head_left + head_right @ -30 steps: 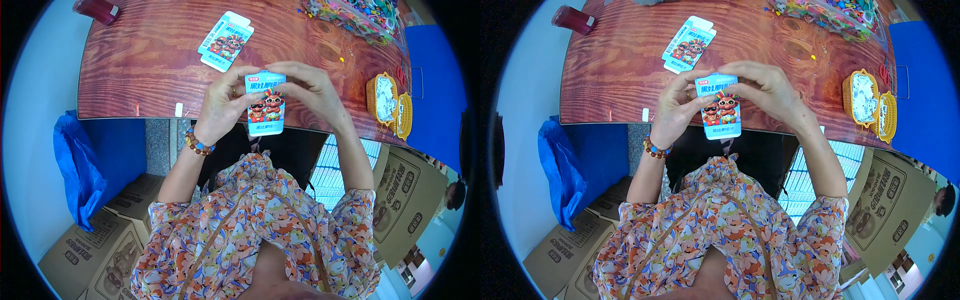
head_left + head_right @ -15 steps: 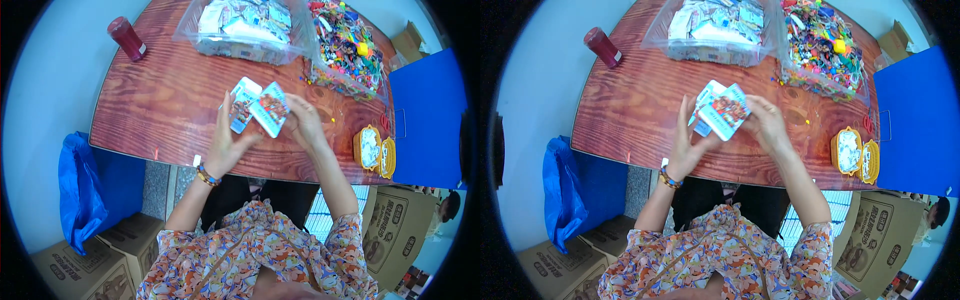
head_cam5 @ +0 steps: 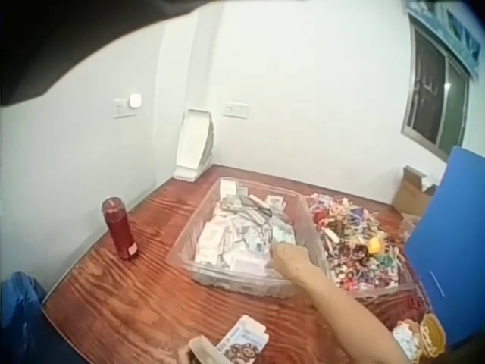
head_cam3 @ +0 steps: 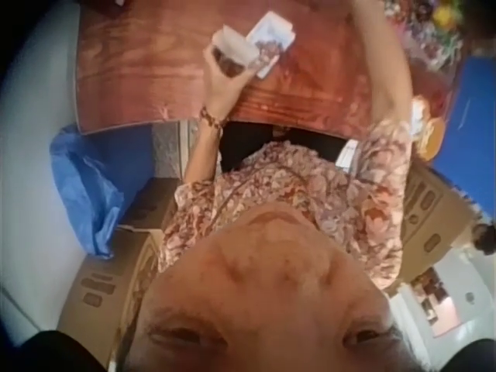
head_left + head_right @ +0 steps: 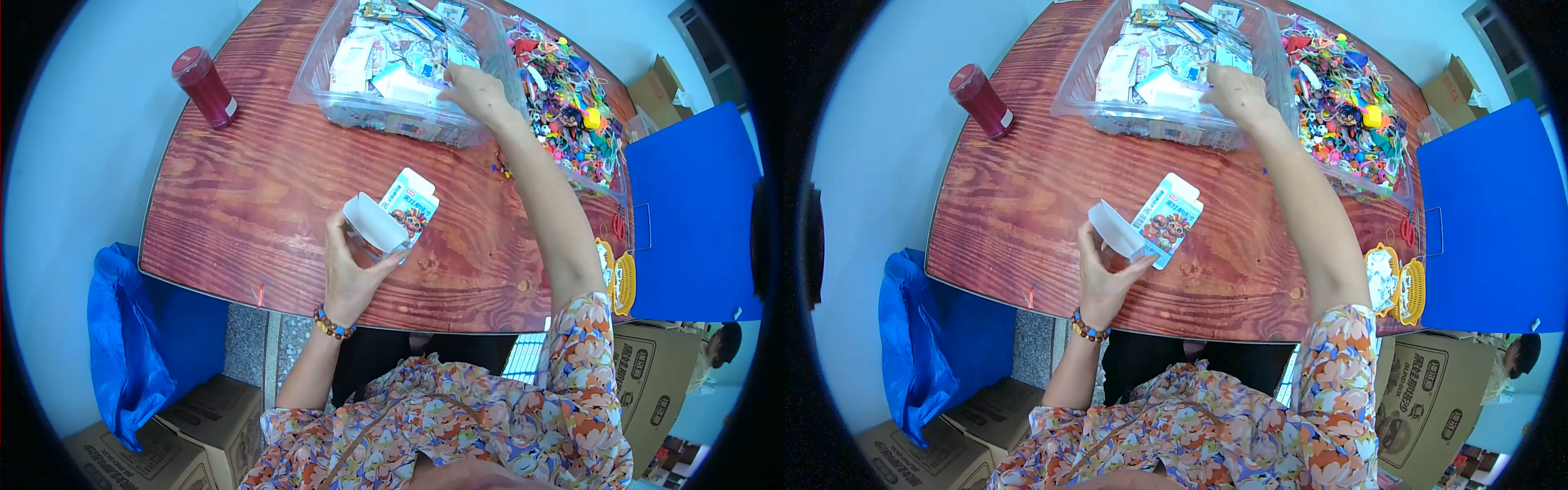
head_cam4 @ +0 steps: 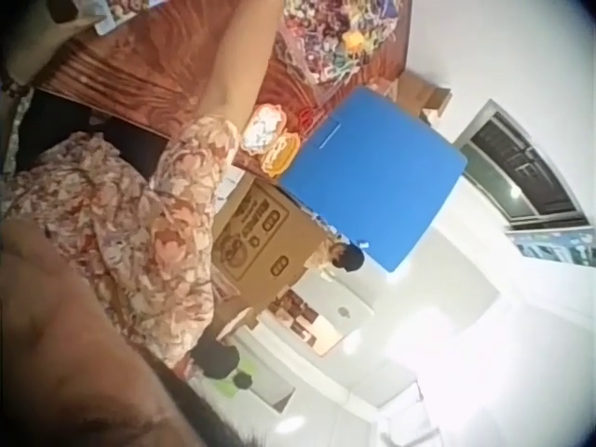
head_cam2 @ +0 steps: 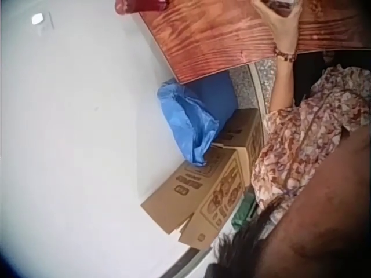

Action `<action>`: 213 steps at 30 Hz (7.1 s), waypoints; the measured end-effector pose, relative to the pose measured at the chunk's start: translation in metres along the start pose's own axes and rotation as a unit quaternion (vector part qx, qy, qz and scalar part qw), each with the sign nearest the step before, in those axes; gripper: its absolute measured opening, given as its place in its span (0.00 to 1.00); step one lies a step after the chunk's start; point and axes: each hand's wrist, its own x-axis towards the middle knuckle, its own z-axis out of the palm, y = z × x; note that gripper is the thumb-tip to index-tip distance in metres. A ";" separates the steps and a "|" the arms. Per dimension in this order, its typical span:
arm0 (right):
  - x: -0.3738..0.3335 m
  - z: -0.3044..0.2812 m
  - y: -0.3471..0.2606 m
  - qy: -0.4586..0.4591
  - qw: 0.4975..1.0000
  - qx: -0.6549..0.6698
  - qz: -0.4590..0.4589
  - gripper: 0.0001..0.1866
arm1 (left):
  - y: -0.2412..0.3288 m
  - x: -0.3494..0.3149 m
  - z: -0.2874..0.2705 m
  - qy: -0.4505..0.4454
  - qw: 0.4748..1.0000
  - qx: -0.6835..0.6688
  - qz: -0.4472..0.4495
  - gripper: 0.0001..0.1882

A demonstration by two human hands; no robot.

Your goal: Packing small containers with items and arranging them in a cardboard box.

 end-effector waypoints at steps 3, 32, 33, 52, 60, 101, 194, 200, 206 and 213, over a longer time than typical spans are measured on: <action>0.016 0.010 0.009 -0.065 0.997 -0.048 -0.020 0.17 | -0.011 -0.008 -0.010 0.008 0.998 0.067 0.007 0.45; 0.008 -0.015 0.048 0.054 0.949 0.307 0.055 0.12 | -0.009 -0.011 -0.005 0.006 0.989 0.144 0.015 0.44; -0.001 -0.021 0.043 0.192 0.954 0.224 0.043 0.11 | -0.009 -0.010 -0.003 0.000 0.984 0.176 0.032 0.43; -0.232 -0.061 -0.054 0.104 0.890 0.442 0.050 0.09 | -0.003 -0.024 0.062 0.009 0.967 0.237 0.096 0.45; -0.248 -0.072 -0.055 0.106 0.977 0.131 -0.132 0.10 | 0.002 -0.023 0.077 -0.004 0.953 0.277 0.121 0.47; -0.147 -0.112 0.128 -0.062 0.874 0.452 0.170 0.10 | 0.005 0.027 0.109 -0.092 0.928 0.300 0.203 0.44; -0.406 -0.092 0.219 -0.063 0.913 0.192 0.353 0.08 | 0.010 -0.064 0.205 -0.294 0.895 0.271 0.197 0.46; -0.403 -0.094 0.210 -0.040 0.923 0.200 0.326 0.09 | 0.012 -0.064 0.206 -0.299 0.892 0.271 0.202 0.46; -0.399 -0.101 0.210 -0.079 0.921 0.163 0.346 0.10 | 0.011 -0.062 0.210 -0.301 0.894 0.255 0.212 0.46; -0.403 -0.124 0.198 0.016 0.861 0.392 0.324 0.10 | 0.008 -0.061 0.230 -0.297 0.890 0.267 0.221 0.45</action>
